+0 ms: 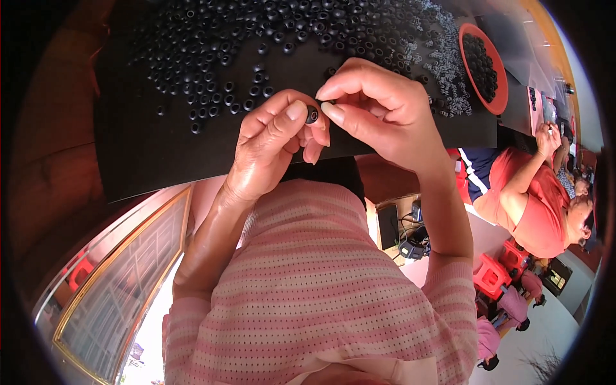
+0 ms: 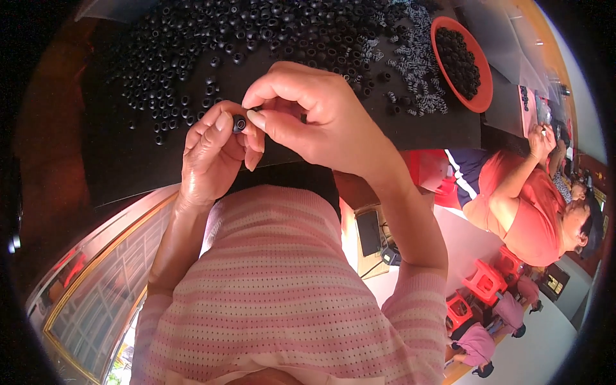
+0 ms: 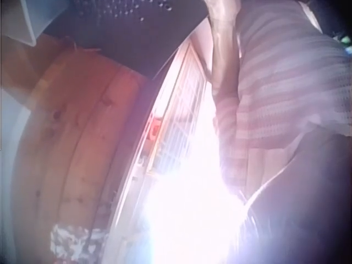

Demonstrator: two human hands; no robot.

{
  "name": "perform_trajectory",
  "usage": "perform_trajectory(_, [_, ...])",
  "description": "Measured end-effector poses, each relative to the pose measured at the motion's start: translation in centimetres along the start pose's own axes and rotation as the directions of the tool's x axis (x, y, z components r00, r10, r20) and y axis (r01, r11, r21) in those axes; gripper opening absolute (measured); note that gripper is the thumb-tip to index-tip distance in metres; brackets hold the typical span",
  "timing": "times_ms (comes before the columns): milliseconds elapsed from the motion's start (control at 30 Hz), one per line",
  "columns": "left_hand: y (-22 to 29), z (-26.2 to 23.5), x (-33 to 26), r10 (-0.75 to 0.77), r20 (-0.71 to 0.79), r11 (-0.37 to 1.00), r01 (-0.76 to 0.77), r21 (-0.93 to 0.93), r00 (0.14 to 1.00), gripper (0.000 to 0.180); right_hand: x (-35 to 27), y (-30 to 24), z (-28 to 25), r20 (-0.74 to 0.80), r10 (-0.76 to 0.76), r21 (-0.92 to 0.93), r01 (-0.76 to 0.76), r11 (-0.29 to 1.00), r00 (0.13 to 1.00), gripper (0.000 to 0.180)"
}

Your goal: The person inserts small plastic pieces into black rubber grommets by hand and empties a plate of assembled parts into a plastic container.

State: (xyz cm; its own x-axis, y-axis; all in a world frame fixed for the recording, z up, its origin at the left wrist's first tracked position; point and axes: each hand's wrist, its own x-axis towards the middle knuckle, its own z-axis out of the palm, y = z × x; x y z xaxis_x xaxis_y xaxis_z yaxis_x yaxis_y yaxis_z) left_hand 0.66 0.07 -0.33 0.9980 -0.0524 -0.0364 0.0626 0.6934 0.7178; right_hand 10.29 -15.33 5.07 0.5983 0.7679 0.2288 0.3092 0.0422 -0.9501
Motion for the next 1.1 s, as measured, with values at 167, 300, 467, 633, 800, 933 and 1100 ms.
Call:
perform_trajectory(167, [0.2,0.4,0.6,-0.049,-0.049,0.998,0.051,0.031,0.998,0.033,-0.4,0.0,0.1,-0.057,0.149,0.206,-0.134,0.969,0.987,0.007])
perform_trajectory(300, [0.5,0.4,0.7,-0.052,-0.084,0.998,0.05,-0.025,0.995,0.032,-1.0,-0.3,0.2,-0.063,0.163,0.201,-0.147,0.968,0.985,0.007])
perform_trajectory(467, [0.3,0.1,0.6,-0.028,-0.055,0.999,0.027,-0.023,0.998,0.032,-1.7,0.5,0.3,-0.132,0.141,0.092,-0.13,0.987,0.981,0.008])
perform_trajectory(633, [0.2,0.1,0.5,-0.024,-0.05,0.999,0.023,-0.023,0.998,0.031,-2.0,0.7,0.5,-0.15,0.133,0.121,-0.115,0.986,0.98,0.008])
perform_trajectory(800, [0.1,-0.1,0.4,-0.018,-0.04,0.999,0.017,-0.032,0.999,0.03,-1.7,0.7,1.5,-0.156,0.166,0.313,-0.11,0.943,0.974,0.006])
perform_trajectory(933, [0.3,0.4,0.4,-0.043,-0.075,0.999,0.044,0.012,0.996,0.03,-1.9,1.6,1.9,-0.231,0.008,0.072,0.008,0.997,0.973,0.006])
perform_trajectory(1100, [0.1,0.5,0.4,-0.027,-0.062,0.995,0.034,0.099,0.998,0.035,-2.1,2.6,1.7,-0.218,-0.341,-0.336,0.258,0.906,0.914,0.013])
